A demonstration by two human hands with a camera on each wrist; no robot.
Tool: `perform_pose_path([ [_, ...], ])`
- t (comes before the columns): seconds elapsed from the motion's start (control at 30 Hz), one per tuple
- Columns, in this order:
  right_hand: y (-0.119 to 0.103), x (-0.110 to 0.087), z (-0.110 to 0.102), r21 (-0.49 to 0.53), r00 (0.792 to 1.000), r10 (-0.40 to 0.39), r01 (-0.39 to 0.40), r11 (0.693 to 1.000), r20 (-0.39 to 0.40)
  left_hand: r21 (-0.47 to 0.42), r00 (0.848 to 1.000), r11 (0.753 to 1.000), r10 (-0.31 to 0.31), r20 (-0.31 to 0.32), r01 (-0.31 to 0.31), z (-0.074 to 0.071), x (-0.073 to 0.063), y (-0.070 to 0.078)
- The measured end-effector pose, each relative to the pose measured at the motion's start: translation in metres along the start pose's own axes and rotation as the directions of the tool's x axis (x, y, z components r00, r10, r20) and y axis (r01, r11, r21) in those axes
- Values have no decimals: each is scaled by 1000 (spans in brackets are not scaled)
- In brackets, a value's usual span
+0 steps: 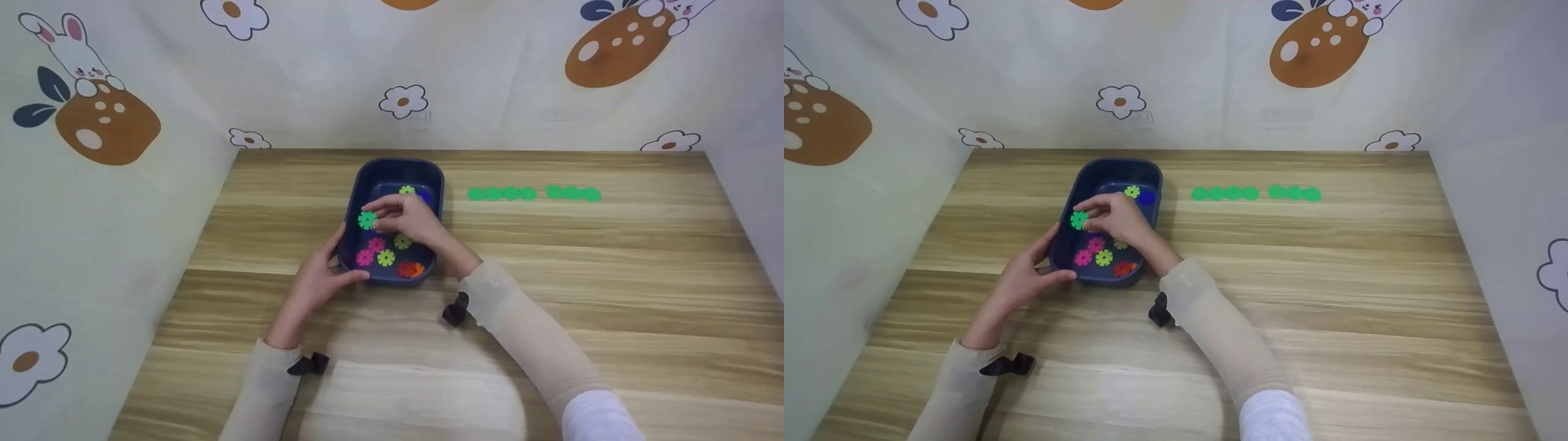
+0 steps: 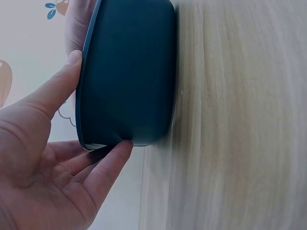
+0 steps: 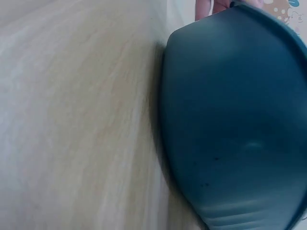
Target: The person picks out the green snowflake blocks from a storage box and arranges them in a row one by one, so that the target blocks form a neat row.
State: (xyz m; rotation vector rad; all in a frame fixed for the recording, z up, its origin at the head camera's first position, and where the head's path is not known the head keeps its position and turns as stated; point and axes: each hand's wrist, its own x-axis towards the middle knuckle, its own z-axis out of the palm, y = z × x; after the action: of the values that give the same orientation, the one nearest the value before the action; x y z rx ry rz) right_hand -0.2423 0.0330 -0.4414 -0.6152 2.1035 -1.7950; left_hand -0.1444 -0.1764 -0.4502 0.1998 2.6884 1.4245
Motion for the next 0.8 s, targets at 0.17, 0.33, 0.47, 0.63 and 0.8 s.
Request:
perform_pose_path([
  [0.17, -9, -2, -9, 84, 999, -46, 49, 995, -28, -4, 1000, 1000, -19, 5, 19, -2, -1, 1],
  [0.33, -20, -5, -30, 110, 995, -53, 63, 992, -89, 3, 1000, 1000, -10, 0, 10, -2, -1, -1],
  [0.47, -24, -11, -54, 97, 988, -32, 47, 994, -151, 22, 1000, 1000, -15, -6, 16, -2, -1, -1],
  [0.63, -24, -24, -93, 82, 971, -37, 58, 995, -238, 54, 1000, 998, -29, 4, 29, -1, -1, 0],
  [0.8, -19, -43, -136, 130, 949, -43, 87, 988, -312, 43, 999, 998, -47, 11, 47, 1, -1, 1],
])
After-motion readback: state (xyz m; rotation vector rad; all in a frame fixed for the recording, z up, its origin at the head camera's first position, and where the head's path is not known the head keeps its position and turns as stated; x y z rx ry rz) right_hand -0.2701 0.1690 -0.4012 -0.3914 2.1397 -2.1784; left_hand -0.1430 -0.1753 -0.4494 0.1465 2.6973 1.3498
